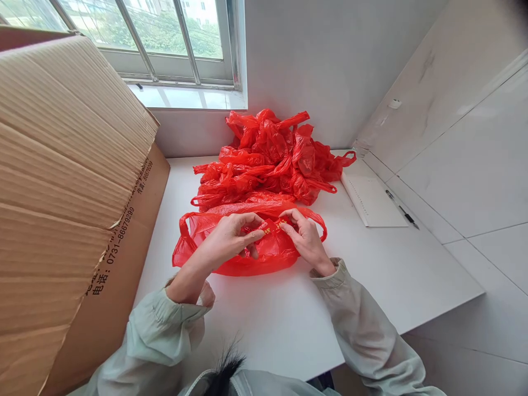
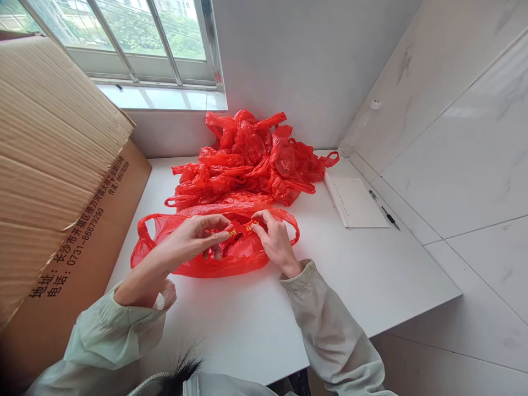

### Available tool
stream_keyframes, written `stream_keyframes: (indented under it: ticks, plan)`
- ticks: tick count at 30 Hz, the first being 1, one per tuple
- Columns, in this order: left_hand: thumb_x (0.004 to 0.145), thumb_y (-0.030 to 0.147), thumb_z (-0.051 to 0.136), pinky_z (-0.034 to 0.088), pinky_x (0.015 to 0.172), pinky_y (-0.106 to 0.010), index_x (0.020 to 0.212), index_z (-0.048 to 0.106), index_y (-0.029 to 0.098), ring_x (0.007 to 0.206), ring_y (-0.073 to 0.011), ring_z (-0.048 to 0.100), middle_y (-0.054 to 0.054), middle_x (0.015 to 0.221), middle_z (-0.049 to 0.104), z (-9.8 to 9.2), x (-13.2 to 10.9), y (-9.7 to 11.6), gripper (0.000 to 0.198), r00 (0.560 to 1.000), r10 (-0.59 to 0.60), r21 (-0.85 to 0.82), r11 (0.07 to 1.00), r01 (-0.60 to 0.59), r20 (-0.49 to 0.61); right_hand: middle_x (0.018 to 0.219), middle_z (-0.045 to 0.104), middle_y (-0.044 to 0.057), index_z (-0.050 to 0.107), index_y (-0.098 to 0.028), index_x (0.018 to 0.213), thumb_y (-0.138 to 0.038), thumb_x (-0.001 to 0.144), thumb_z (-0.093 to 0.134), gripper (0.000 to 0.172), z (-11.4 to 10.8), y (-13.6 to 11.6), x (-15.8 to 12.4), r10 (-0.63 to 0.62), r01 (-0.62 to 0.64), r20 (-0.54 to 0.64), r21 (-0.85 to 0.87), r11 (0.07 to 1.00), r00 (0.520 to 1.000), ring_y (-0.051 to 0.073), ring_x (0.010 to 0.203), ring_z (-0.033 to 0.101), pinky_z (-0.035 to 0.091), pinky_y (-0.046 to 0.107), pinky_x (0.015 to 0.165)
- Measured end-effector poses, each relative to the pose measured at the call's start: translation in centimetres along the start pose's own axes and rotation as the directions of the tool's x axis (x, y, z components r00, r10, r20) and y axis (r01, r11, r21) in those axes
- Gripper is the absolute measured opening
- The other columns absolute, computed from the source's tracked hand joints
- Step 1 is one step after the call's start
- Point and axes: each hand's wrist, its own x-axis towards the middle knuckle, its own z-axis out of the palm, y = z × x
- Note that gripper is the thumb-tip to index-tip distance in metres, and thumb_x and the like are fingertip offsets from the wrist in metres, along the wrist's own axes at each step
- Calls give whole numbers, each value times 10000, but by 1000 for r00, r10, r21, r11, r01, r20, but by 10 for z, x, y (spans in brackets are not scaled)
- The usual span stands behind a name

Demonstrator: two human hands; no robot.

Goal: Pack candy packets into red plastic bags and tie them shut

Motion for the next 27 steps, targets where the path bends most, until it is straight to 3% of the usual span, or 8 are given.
stream_keyframes:
  ticks: [8,15,22,27]
  plan:
    - [862,401,603,491,478,-206,905,606,172,538,-158,675,16,595,645,-1,1,-4,233,999,16,-35,999,-17,-40,913,673,11,608,-212,1023,-256,900,491,175,-1,-1,1,-16,17,3,-53,998,1000,172,789,596,421,273,731]
    - [863,389,605,520,519,-246,1045,652,172,548,-174,674,-6,622,688,1,3,-6,288,997,49,-10,999,-50,-58,919,691,6,635,-224,1042,-264,898,504,199,-1,-2,1,-11,11,9,-49,999,1000,175,792,606,433,281,735]
    - [768,360,719,509,540,-254,990,694,171,598,-165,642,-27,723,702,1,2,-4,293,990,138,-131,982,-135,16,984,716,3,651,-226,979,-223,872,546,150,-1,-6,0,-41,42,30,-37,998,999,170,846,641,458,287,781]
    - [786,392,711,508,553,-253,924,689,151,598,-125,613,-74,959,705,3,2,-3,279,991,137,-224,965,-135,-9,955,721,-6,655,-232,958,-210,862,552,142,-1,-5,0,-64,65,29,-49,997,998,167,835,647,466,287,785]
